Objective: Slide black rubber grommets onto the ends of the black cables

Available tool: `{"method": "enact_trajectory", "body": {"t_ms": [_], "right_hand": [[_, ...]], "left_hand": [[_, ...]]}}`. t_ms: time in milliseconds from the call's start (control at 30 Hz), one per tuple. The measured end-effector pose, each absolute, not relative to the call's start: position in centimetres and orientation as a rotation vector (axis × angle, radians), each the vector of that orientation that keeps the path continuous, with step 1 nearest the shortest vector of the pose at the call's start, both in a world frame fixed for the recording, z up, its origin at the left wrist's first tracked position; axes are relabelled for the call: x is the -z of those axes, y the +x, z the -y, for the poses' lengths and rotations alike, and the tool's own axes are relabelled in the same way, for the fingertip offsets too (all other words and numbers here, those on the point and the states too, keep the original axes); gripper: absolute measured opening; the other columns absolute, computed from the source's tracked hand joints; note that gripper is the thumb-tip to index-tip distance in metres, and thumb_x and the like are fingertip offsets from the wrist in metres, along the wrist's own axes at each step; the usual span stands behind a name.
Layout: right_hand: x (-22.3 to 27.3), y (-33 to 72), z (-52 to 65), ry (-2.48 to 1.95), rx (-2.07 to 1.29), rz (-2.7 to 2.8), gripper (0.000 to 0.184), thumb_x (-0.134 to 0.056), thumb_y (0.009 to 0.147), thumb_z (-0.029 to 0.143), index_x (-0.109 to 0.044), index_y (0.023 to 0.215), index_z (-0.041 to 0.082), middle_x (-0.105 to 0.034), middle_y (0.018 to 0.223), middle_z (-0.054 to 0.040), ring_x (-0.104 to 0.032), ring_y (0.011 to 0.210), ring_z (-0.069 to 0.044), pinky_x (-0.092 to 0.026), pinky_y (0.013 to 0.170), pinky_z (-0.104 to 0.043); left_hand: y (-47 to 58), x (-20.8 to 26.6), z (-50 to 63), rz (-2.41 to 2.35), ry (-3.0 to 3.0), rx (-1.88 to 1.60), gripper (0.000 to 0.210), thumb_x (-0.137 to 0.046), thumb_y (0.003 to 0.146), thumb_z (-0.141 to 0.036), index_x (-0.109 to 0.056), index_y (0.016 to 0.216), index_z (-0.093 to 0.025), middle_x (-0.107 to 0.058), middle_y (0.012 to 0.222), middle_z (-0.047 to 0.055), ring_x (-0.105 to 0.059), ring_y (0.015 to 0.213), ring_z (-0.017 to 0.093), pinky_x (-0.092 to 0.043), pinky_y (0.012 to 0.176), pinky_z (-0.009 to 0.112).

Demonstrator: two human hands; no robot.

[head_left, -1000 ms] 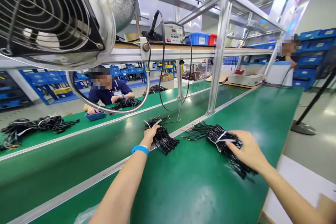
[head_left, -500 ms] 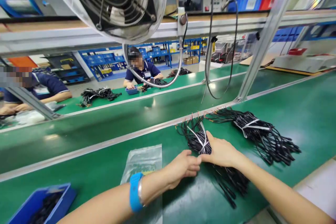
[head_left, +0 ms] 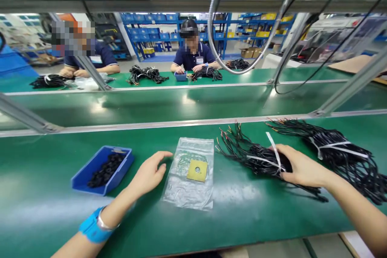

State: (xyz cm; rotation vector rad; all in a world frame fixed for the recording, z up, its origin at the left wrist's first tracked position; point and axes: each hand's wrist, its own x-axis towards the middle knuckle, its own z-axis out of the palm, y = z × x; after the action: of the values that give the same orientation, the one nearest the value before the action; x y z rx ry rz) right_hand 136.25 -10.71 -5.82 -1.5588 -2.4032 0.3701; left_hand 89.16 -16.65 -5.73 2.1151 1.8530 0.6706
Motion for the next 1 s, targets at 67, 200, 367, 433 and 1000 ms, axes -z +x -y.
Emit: {"method": "enact_trajectory", "body": {"t_ms": [67, 200, 367, 433, 1000], "right_hand": [[5.9, 135.7, 10.4, -1.629, -0.353, 2.459, 0.080, -0.064, 0.060, 0.033, -0.040, 0.135, 0.021, -0.050, 0.134, -0.0126, -0.047, 0.121, -0.033, -0.038, 0.100, -0.046], [5.2, 132.9, 9.6, -1.727, -0.296, 2.498, 0.114, -0.077, 0.051, 0.045, -0.021, 0.147, 0.020, -0.043, 0.142, -0.0167, -0.040, 0.128, -0.039, -0.034, 0.102, -0.054], [4.3, 130.7, 9.3, -1.690, -0.370, 2.545, 0.094, -0.073, 0.058, 0.037, -0.030, 0.140, 0.019, -0.061, 0.120, -0.0109, -0.059, 0.105, -0.029, -0.045, 0.090, -0.039], [4.1, 130.6, 9.4, -1.657, -0.439, 2.538, 0.088, -0.072, 0.059, 0.035, -0.033, 0.137, 0.023, -0.064, 0.112, -0.0062, -0.062, 0.098, -0.026, -0.047, 0.085, -0.035], [8.1, 117.2, 11.2, -1.486, 0.544, 2.761, 0.026, -0.038, 0.082, 0.000, -0.061, 0.083, 0.013, -0.062, 0.082, -0.0137, -0.063, 0.074, -0.025, -0.046, 0.059, -0.032]], "left_hand": [[88.6, 6.4, 15.6, -1.844, 2.199, -0.607, 0.034, -0.042, 0.083, -0.022, -0.060, 0.112, -0.020, -0.063, 0.118, 0.008, -0.056, 0.112, 0.024, -0.042, 0.101, 0.038], [89.1, 7.1, 12.9, -1.946, 2.341, -0.475, 0.038, -0.043, 0.088, -0.040, -0.059, 0.115, -0.019, -0.062, 0.110, 0.011, -0.055, 0.107, 0.027, -0.043, 0.096, 0.041], [89.9, 7.7, 10.4, -2.065, 2.272, -0.409, 0.027, -0.046, 0.086, -0.040, -0.061, 0.084, -0.018, -0.063, 0.087, 0.011, -0.059, 0.090, 0.029, -0.046, 0.081, 0.040], [89.9, 7.8, 10.1, -2.069, 2.256, -0.381, 0.024, -0.045, 0.087, -0.035, -0.059, 0.075, -0.020, -0.063, 0.080, 0.010, -0.060, 0.086, 0.027, -0.045, 0.078, 0.038], [90.8, 5.2, 12.6, -2.058, 2.142, -0.506, 0.028, -0.053, 0.082, -0.042, -0.061, 0.098, -0.020, -0.063, 0.097, 0.004, -0.062, 0.082, 0.020, -0.046, 0.072, 0.031]]}}
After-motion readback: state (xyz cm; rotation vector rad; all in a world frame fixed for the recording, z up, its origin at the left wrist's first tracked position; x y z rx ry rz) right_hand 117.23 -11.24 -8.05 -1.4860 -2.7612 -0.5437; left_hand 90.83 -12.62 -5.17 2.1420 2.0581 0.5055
